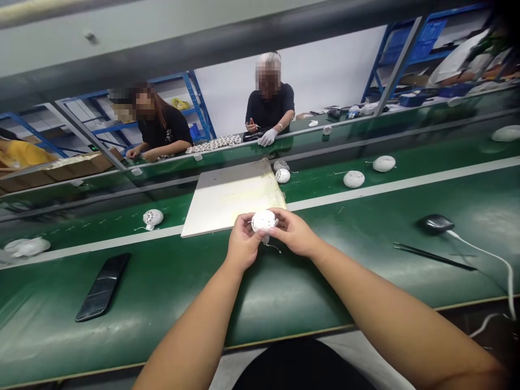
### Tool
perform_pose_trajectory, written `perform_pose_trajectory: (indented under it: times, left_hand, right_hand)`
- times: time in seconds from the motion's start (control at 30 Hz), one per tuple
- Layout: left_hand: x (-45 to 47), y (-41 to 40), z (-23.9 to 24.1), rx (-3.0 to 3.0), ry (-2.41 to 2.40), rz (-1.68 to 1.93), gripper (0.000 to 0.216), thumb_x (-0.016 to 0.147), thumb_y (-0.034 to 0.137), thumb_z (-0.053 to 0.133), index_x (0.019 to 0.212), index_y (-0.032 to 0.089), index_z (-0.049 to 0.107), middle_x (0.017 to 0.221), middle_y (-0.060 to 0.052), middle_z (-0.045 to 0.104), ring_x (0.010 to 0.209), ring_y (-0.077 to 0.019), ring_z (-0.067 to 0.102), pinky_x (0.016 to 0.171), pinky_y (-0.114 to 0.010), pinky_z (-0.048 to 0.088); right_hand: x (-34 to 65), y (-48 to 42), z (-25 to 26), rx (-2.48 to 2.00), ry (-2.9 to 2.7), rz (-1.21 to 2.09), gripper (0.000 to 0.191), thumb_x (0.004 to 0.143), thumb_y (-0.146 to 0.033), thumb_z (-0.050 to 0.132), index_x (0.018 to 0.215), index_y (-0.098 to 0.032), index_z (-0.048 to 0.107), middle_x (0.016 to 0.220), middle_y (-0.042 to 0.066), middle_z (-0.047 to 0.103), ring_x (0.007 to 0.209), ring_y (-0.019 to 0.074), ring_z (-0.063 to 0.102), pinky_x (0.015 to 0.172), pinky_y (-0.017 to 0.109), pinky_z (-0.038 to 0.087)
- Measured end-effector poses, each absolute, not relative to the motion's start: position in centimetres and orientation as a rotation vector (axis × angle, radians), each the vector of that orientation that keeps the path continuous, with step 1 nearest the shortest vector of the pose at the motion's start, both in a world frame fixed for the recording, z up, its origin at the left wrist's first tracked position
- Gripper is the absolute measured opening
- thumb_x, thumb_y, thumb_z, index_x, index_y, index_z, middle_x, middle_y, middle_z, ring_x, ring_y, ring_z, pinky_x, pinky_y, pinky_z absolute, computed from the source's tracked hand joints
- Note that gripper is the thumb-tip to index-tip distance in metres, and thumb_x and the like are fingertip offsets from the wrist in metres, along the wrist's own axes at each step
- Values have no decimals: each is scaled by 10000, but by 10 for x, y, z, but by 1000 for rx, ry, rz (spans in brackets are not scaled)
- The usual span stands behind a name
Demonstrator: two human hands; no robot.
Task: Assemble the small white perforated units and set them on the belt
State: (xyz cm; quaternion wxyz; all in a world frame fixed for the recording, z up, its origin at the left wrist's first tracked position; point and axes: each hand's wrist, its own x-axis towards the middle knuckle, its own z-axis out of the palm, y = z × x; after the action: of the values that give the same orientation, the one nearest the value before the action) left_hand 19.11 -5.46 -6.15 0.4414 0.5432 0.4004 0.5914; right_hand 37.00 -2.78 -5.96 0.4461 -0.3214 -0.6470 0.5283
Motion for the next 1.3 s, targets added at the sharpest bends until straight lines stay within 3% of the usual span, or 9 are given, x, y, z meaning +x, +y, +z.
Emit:
perform_pose_trajectory:
  times: [0.13, 0.2, 0.3, 0.4, 0.5, 0.63, 1.03, 1.2, 1.3]
  left_hand:
    - [184, -58, -52, 1648, 1019, 1465, 623, 903, 699, 451, 1211, 180, 605, 1267, -155, 620, 1128, -257, 614, 977, -397, 476]
    - [184, -61, -45, 1750, 943, 1449, 610, 939, 672, 402, 1209, 181, 645, 1319, -158, 608, 1196, -271, 586, 1022, -422, 455]
    - [189, -66, -39, 1712, 949, 1439, 490, 976, 566, 442, 997, 164, 722, 1119, -136, 704, 1068, -251, 649, 956, -399, 497]
    - [197, -72, -40, 1570, 1022, 1460, 441, 1001, 493, 429, 934, 165, 715, 1034, -115, 727, 985, -231, 676, 879, -367, 526]
    - [208, -78, -44, 1601, 981, 1411, 421, 1008, 460, 430, 926, 163, 718, 1057, -112, 732, 1020, -236, 674, 934, -375, 509]
    - [219, -86, -47, 1719, 976, 1328, 431, 1033, 410, 378, 994, 159, 726, 1110, -113, 718, 1045, -229, 657, 963, -373, 488]
    - [225, -81, -51, 1855, 996, 1410, 388, 1039, 360, 364, 893, 174, 671, 949, -83, 689, 966, -205, 640, 927, -358, 484]
    - [210, -71, -49, 1764, 1103, 1550, 416, 1021, 478, 394, 1037, 175, 679, 1093, -95, 675, 1056, -210, 623, 974, -354, 467]
    - [199, -65, -56, 1555, 1122, 1498, 547, 978, 614, 385, 1292, 207, 573, 1304, -114, 601, 1201, -239, 573, 1024, -382, 451]
  right_hand:
    - [365, -34, -56, -745, -1526, 1477, 490, 781, -375, 764, 1203, -176, 613, 1158, 88, 692, 1017, 216, 677, 914, 362, 550]
    - [363, -37, -55, -666, -1520, 1608, 463, 793, -420, 742, 1164, -167, 631, 1083, 80, 702, 925, 203, 683, 808, 335, 576]
    - [361, -41, -55, -700, -1531, 1622, 467, 808, -525, 704, 1101, -171, 625, 988, 68, 692, 793, 175, 663, 675, 300, 574]
    - [357, -42, -57, -818, -1401, 1394, 463, 883, -638, 547, 1032, -201, 582, 1035, 72, 673, 837, 173, 655, 707, 301, 571]
    - [349, -45, -59, -808, -1257, 1323, 514, 938, -677, 376, 1099, -220, 548, 1120, 91, 661, 955, 198, 662, 817, 340, 564]
    - [341, -52, -59, -823, -1239, 1307, 539, 949, -671, 363, 1137, -204, 556, 1002, 83, 672, 949, 213, 664, 909, 381, 526]
    - [344, -48, -66, -978, -1330, 1162, 548, 980, -666, 255, 1168, -228, 525, 1031, 58, 627, 924, 192, 625, 873, 362, 497]
    - [359, -44, -51, -987, -1750, 1234, 522, 936, -596, 485, 1271, -197, 517, 994, 59, 663, 866, 199, 626, 815, 365, 505]
    - [364, -49, -46, -1035, -1924, 987, 744, 807, -509, 713, 1417, -204, 414, 1085, 92, 670, 942, 248, 638, 862, 414, 508]
